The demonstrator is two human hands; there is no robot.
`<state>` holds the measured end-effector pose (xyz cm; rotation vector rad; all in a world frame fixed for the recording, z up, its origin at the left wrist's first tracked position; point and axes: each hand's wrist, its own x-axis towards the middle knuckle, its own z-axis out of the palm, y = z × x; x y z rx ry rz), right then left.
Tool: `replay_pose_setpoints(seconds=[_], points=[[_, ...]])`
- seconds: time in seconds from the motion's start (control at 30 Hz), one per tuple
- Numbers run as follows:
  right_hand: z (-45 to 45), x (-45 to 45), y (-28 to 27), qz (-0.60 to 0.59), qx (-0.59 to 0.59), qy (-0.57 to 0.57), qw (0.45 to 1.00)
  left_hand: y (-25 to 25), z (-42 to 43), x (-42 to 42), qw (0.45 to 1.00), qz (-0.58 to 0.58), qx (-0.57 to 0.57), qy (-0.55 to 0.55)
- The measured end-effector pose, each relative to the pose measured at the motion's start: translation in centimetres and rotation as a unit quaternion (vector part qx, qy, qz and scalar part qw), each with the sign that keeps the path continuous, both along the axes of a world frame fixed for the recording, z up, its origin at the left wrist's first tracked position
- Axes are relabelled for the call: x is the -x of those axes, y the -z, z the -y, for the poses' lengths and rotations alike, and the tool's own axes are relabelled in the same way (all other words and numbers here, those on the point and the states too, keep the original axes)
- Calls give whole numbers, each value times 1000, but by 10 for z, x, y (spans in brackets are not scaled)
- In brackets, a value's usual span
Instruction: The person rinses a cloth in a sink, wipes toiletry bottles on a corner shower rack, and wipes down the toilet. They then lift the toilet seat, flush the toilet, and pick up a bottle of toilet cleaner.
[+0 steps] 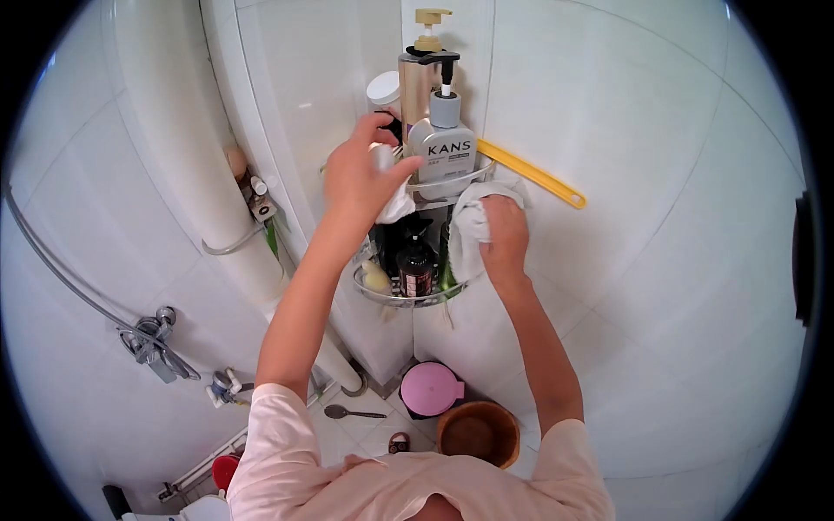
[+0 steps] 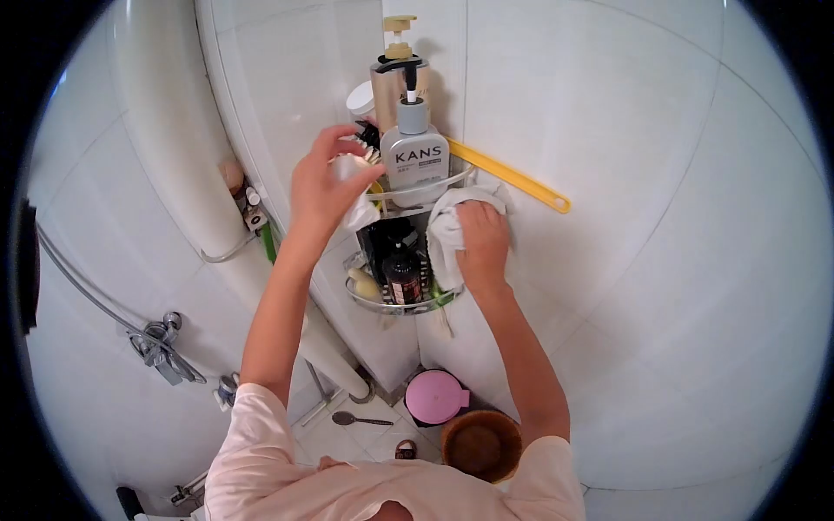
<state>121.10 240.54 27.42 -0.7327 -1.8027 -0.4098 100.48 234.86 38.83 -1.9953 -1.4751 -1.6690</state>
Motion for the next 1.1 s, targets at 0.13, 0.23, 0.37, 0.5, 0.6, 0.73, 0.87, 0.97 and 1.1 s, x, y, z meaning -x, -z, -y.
replay_pose_setpoints(seconds=[0.13,0.23,0.37,0.5,0.6,0.73,0.87,0.97,1.1], points=[[13,23,-8,36,12,-49,998,43,37,7,993,79,-65,52],[22,40,-9,73,-5,-85,994,91,50,6,981,172,8,92],[19,40,-9,54,37,-95,993,143,48,9,974,186,54,117],[4,16,8,14,27,-85,996,142,50,17,975,201,49,81],[11,8,8,-45,70,-119,989,106,52,13,986,151,-23,72],[38,-21,11,-96,227,-153,957,93,47,-3,984,121,-13,134],[68,-44,24,-155,360,-166,905,168,28,-34,921,122,184,323],[90,-53,37,-221,433,-260,834,200,49,-77,822,212,371,378],[104,-81,76,-252,514,-164,804,247,56,-85,730,407,380,397]])
